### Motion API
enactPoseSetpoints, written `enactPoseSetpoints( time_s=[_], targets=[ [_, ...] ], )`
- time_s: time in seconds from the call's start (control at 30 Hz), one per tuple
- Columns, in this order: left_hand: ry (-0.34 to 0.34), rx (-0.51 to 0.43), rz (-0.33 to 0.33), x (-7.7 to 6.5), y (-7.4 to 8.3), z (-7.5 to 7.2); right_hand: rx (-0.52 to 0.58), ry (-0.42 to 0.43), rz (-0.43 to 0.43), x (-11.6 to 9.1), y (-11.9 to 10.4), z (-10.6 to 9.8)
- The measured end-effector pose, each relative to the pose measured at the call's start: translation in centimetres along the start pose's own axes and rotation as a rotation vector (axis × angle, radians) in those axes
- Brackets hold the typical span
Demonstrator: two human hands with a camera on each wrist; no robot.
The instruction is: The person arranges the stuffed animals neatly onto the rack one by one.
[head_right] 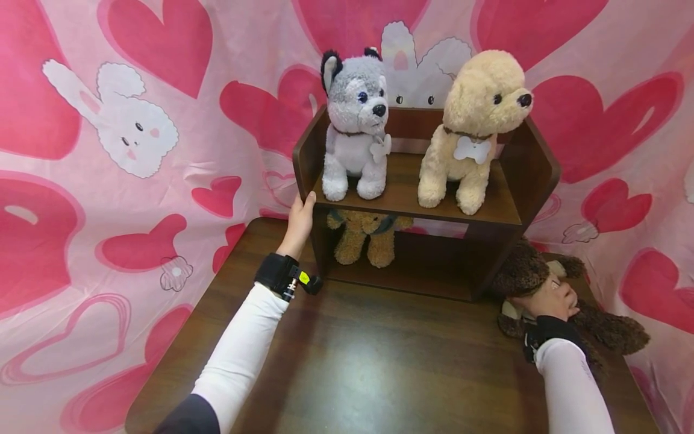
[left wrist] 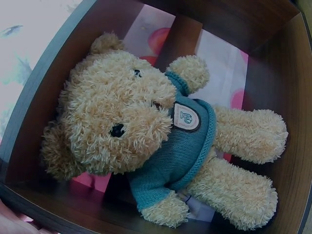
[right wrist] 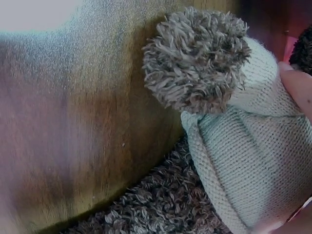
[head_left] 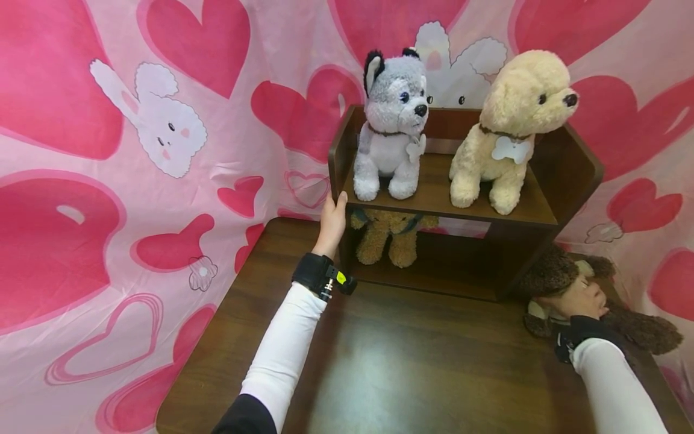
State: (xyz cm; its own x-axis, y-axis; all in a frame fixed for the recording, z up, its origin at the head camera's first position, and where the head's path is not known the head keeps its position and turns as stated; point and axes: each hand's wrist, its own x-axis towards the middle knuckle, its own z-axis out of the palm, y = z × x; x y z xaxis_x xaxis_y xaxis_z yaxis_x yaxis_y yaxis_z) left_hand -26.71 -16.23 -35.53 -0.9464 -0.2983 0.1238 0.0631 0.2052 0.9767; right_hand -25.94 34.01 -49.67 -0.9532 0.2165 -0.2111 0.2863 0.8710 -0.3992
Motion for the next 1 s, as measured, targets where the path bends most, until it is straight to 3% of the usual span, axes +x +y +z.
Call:
enactPoseSetpoints(
  time_s=[0.43, 1.0],
  targets=[
    [-0.010, 0.005, -0.036, -0.23, -0.17, -0.07, 0.065, 0.060, 0.015, -0.27, 0.21, 0.68],
    [-0.016, -0.002, -0.013, -0.04, -0.11, -0.11, 0.072, 0.131, -0.039, -0.81, 0.41, 0.38]
  ],
)
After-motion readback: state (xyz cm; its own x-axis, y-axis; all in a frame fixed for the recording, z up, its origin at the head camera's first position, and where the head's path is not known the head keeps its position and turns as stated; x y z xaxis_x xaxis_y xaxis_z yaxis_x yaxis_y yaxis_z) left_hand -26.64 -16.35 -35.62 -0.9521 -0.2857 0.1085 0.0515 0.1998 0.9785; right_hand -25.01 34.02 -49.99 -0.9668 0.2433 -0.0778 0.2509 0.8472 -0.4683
